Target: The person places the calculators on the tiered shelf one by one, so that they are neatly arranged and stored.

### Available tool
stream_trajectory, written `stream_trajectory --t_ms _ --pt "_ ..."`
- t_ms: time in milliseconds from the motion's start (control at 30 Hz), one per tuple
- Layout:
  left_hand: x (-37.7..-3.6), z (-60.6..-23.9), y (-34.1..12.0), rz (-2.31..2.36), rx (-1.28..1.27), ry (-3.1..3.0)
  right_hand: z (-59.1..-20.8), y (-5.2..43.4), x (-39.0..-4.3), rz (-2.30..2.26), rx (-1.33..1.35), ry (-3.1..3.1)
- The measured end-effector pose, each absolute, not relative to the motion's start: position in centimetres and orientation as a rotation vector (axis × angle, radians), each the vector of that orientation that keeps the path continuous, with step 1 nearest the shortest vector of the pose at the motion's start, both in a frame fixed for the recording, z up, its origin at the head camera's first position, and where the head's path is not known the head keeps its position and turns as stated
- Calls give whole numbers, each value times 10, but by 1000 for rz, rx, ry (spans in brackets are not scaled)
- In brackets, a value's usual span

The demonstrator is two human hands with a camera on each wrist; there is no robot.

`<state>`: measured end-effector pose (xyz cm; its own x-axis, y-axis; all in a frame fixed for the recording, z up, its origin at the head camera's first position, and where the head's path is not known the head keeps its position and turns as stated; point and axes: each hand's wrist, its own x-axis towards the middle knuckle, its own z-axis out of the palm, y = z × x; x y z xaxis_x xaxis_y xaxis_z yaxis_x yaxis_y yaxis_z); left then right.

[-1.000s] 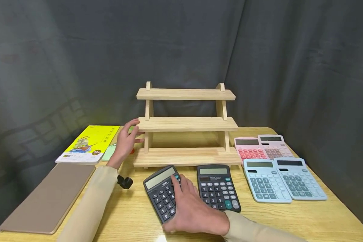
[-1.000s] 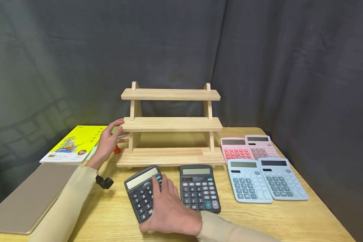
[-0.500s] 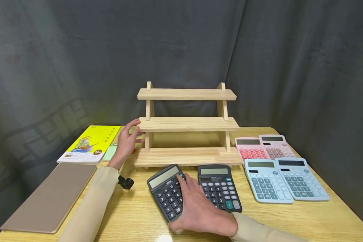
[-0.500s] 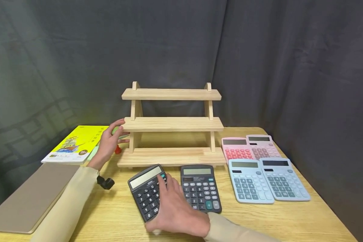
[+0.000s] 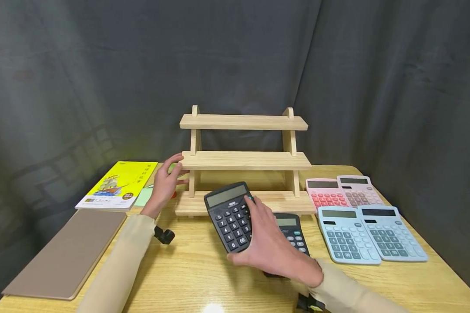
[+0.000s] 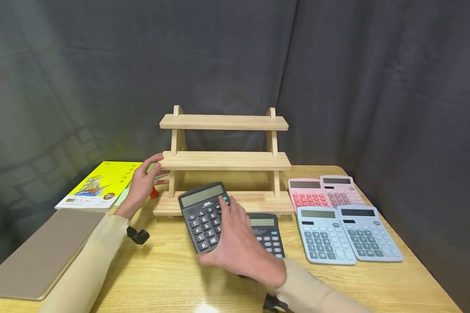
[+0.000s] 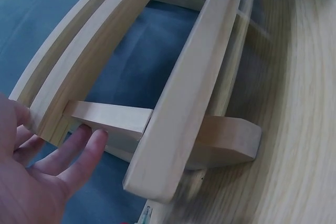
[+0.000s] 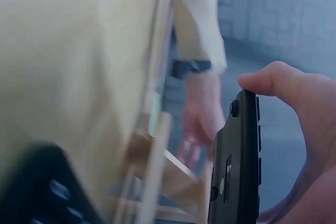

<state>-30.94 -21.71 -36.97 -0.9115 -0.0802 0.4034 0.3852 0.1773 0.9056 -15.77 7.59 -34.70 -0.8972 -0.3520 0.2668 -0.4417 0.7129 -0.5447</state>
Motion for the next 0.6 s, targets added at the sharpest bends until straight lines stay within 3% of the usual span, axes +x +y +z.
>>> stream_trajectory --t_ms 600 --pt "-307 -370 -216 -1818 -289 -2090 -254 54 -261 841 497 -2610"
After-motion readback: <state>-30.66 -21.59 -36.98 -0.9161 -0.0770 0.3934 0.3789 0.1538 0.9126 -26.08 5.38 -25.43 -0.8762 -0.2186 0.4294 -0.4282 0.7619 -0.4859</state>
